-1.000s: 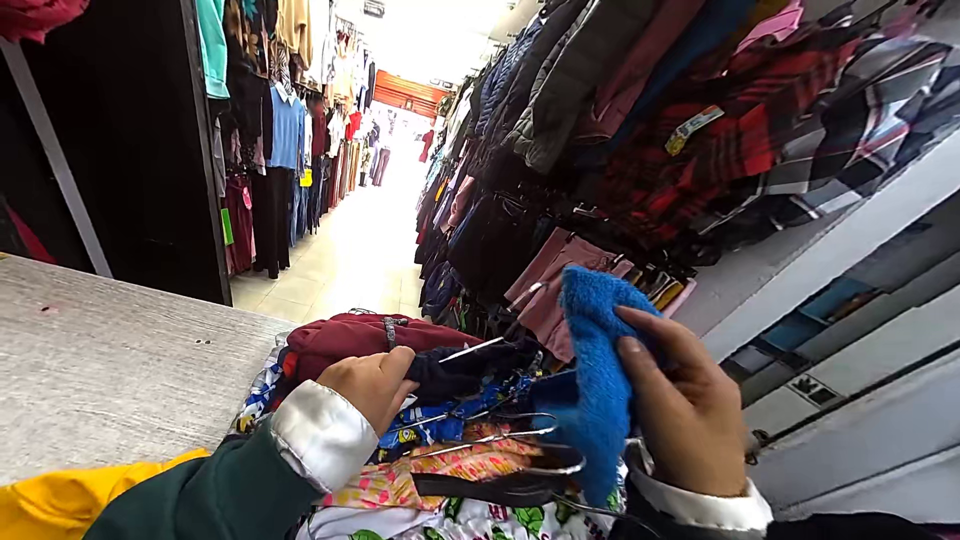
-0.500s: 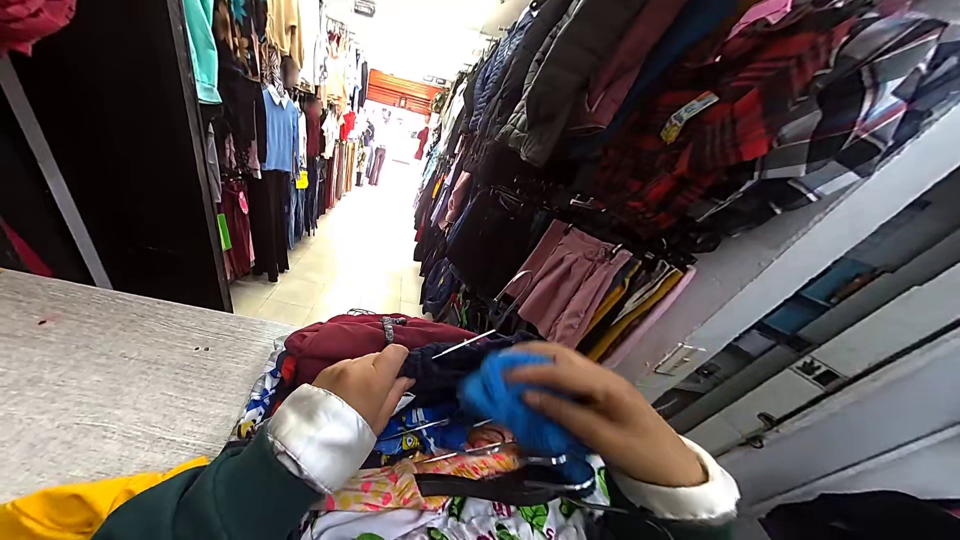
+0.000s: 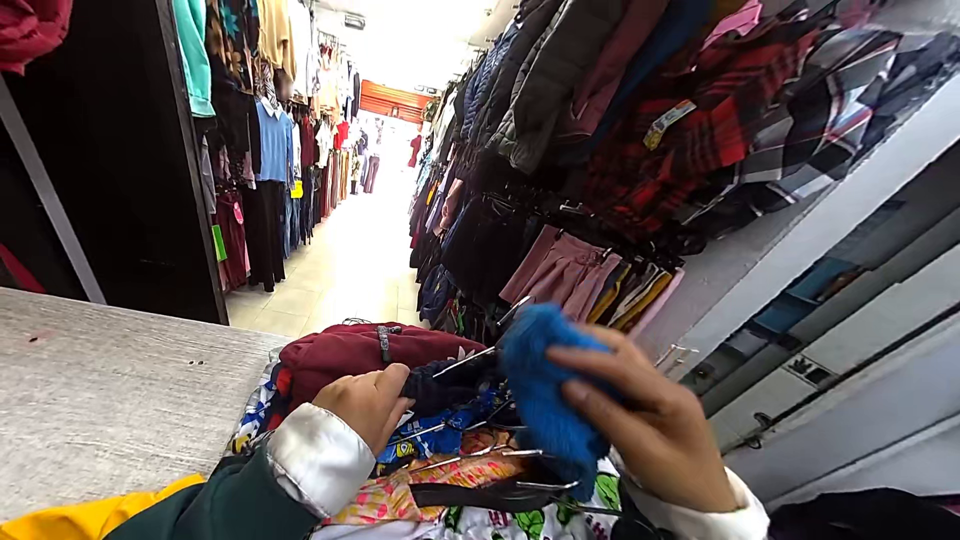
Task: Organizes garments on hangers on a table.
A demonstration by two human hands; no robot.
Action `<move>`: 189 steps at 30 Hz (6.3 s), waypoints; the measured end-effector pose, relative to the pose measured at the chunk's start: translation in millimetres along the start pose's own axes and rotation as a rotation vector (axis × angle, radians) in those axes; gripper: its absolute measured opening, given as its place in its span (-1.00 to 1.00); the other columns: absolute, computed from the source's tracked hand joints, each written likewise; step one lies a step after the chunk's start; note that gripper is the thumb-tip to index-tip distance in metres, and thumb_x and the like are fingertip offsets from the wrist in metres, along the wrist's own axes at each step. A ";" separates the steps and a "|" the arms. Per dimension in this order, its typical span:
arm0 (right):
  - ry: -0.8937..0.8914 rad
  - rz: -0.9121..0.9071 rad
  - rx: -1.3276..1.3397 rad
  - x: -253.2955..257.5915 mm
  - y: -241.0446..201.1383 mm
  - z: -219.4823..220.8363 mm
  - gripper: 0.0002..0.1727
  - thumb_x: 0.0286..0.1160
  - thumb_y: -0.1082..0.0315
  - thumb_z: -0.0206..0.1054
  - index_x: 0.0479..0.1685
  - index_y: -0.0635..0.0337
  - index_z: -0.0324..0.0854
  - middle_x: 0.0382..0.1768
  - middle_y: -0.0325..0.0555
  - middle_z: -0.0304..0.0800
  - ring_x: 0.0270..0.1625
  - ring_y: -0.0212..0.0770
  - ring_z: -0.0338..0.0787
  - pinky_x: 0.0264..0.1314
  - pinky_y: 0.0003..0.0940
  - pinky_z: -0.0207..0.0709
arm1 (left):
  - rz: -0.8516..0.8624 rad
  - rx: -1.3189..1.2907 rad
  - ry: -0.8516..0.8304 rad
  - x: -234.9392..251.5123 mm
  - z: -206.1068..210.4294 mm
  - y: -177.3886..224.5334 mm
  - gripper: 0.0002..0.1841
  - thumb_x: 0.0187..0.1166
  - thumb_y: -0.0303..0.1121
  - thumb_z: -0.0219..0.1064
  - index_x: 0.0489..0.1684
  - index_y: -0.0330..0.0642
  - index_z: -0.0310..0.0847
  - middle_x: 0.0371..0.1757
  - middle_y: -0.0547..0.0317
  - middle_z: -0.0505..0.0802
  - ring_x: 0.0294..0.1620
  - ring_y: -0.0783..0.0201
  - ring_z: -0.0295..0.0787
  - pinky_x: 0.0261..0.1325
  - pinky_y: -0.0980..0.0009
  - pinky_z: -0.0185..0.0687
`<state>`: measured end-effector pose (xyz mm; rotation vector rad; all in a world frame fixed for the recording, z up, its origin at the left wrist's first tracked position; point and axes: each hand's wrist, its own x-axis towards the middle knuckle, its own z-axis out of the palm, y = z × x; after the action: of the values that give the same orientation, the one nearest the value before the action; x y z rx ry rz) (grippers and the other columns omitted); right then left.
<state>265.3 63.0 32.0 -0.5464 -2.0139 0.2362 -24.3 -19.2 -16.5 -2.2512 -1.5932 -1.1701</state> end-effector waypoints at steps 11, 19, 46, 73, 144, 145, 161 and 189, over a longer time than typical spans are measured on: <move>-0.029 0.038 -0.269 -0.3 16.1 0.2 -0.68 0.63 0.26 0.23 0.24 -0.01 0.78 0.26 -0.15 0.74 0.27 -0.18 0.74 0.25 -0.16 0.69 | 0.018 0.011 0.024 -0.3 1.5 -2.2 -0.72 0.57 -0.31 0.33 0.04 -0.33 0.76 -0.29 -0.12 0.91 -0.27 -0.12 0.94 -0.22 -0.07 0.83; 0.103 0.202 -0.487 -0.2 48.8 -18.7 -0.62 0.65 0.22 0.22 0.36 0.00 0.73 0.38 0.01 0.67 0.37 -0.02 0.69 0.32 0.11 0.60 | -0.209 0.018 0.029 19.4 -14.5 -39.7 -0.67 0.68 -0.31 0.33 0.25 -0.34 0.71 -0.06 -0.26 0.91 -0.05 -0.27 0.90 0.01 -0.31 0.73; 0.210 -0.077 -0.163 -12.4 -31.6 -22.7 -0.63 0.54 0.30 0.32 0.29 0.12 0.73 0.41 -0.05 0.64 0.37 -0.07 0.71 0.30 -0.14 0.74 | -0.069 -0.409 -0.642 22.2 -29.1 28.7 -0.59 0.72 -0.25 0.28 0.31 -0.46 0.65 0.24 -0.33 0.80 0.30 -0.14 0.76 0.46 -0.03 0.55; -0.191 -0.045 -0.271 -13.2 -20.9 5.0 -0.67 0.67 0.16 0.23 0.23 -0.05 0.79 0.31 -0.18 0.73 0.29 -0.23 0.74 0.26 -0.20 0.70 | 0.139 -0.358 0.025 3.8 -17.2 9.4 -0.85 0.52 -0.39 0.37 -0.36 -0.24 0.84 -0.39 0.15 0.77 -0.40 0.42 0.70 -0.33 0.56 0.64; -0.198 0.053 -0.300 -4.6 39.0 12.8 -0.75 0.56 0.30 0.31 0.03 0.09 0.86 0.11 -0.08 0.85 0.19 -0.13 0.81 0.23 -0.04 0.70 | -0.205 -0.284 -0.452 23.4 -17.2 8.1 -0.65 0.76 -0.33 0.20 0.03 -0.59 0.66 -0.05 -0.38 0.79 0.01 -0.20 0.78 0.21 -0.02 0.63; -0.113 0.100 -0.399 -5.4 47.5 5.9 -0.74 0.55 0.33 0.31 0.07 0.15 0.85 0.12 0.02 0.83 0.18 -0.01 0.81 0.20 0.11 0.67 | -0.190 -0.246 -0.381 22.8 -14.5 2.3 -0.67 0.73 -0.33 0.23 -0.02 -0.55 0.69 -0.11 -0.34 0.81 -0.04 -0.18 0.80 0.15 -0.05 0.67; 0.191 0.212 -0.388 -12.3 -8.8 -38.3 -0.70 0.63 0.30 0.32 0.26 -0.08 0.80 0.30 -0.29 0.77 0.27 -0.37 0.76 0.29 -0.38 0.68 | -0.130 -0.210 -0.313 17.3 -18.5 -2.4 -0.75 0.55 -0.40 0.44 0.05 -0.38 0.77 -0.01 -0.16 0.86 0.04 -0.03 0.85 0.20 0.02 0.75; -0.550 0.048 -0.394 64.8 -40.2 21.4 -0.67 0.31 0.60 0.41 0.07 0.27 0.82 0.14 0.18 0.81 0.26 0.13 0.77 0.33 0.14 0.61 | -0.160 -0.344 -0.288 20.9 1.9 -8.5 -0.79 0.65 -0.52 0.27 -0.01 -0.51 0.76 0.01 -0.35 0.85 0.16 -0.24 0.81 0.32 -0.14 0.62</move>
<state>209.3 59.6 88.0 -0.8458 -2.6079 0.0105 -27.8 0.9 -6.6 -2.6535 -1.8246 -1.2937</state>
